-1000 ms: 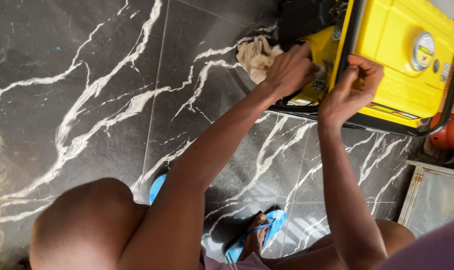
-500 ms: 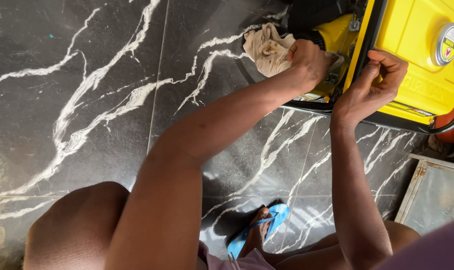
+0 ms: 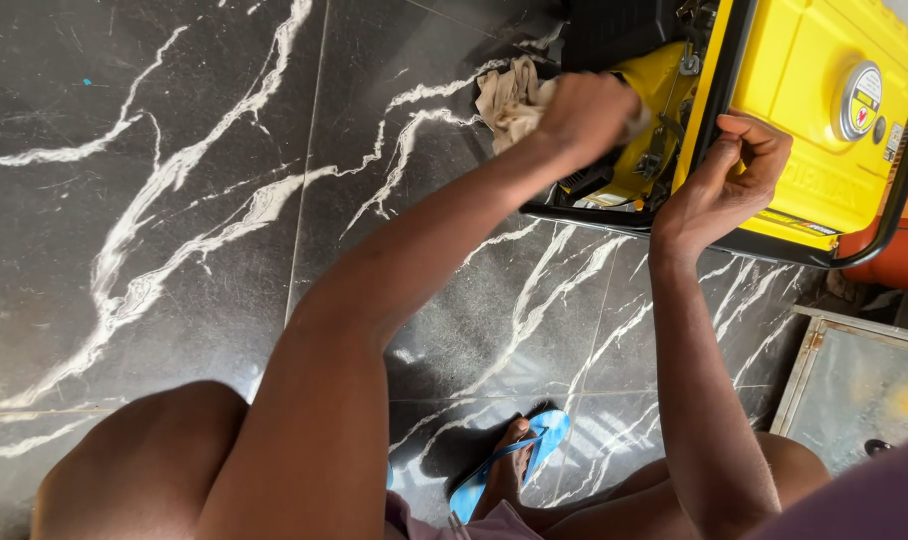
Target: Cleaning a portable gasoline generator with a cloth.
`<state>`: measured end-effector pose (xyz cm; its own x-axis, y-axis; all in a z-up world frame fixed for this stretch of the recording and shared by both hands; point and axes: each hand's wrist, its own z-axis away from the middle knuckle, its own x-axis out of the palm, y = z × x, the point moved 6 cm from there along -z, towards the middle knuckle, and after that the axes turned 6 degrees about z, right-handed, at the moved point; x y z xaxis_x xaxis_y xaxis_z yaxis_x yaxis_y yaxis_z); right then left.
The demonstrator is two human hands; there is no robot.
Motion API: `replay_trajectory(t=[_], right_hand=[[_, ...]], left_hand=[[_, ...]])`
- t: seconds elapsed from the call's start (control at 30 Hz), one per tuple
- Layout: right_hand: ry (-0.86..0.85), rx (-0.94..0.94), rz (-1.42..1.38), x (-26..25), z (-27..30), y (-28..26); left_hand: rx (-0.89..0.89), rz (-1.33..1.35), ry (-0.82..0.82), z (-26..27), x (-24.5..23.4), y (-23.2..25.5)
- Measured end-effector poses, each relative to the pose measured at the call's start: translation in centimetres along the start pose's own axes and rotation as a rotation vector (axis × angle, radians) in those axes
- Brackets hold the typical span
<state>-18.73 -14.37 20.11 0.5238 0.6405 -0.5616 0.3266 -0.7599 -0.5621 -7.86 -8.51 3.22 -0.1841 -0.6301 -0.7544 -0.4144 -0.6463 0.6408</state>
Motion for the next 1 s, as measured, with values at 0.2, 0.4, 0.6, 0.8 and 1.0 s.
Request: replay_trajectory(t=[0.2, 0.4, 0.6, 0.8, 1.0], right_hand=[[0.021, 0.041, 0.019, 0.0, -0.1, 0.3], [0.028, -0.01, -0.019, -0.1, -0.1, 0.9], [0.045, -0.002, -0.113, -0.1, 0.2, 1.5], [0.253, -0.095, 0.037, -2.1, 6.2, -2.7], [-0.097, 0.312, -0.215, 1.7, 15.6, -4.5]], left_hand=[[-0.043, 0.695, 0.539, 1.2, -3.7, -2.3], [-0.069, 0.535, 0.6, 0.2, -1.5, -1.0], [-0.058, 0.617, 0.722, 1.3, 0.1, -3.9], [-0.648, 1.286, 0.642, 13.2, -3.4, -5.1], [-0.721, 1.667, 0.406, 20.7, 0.8, 0.2]])
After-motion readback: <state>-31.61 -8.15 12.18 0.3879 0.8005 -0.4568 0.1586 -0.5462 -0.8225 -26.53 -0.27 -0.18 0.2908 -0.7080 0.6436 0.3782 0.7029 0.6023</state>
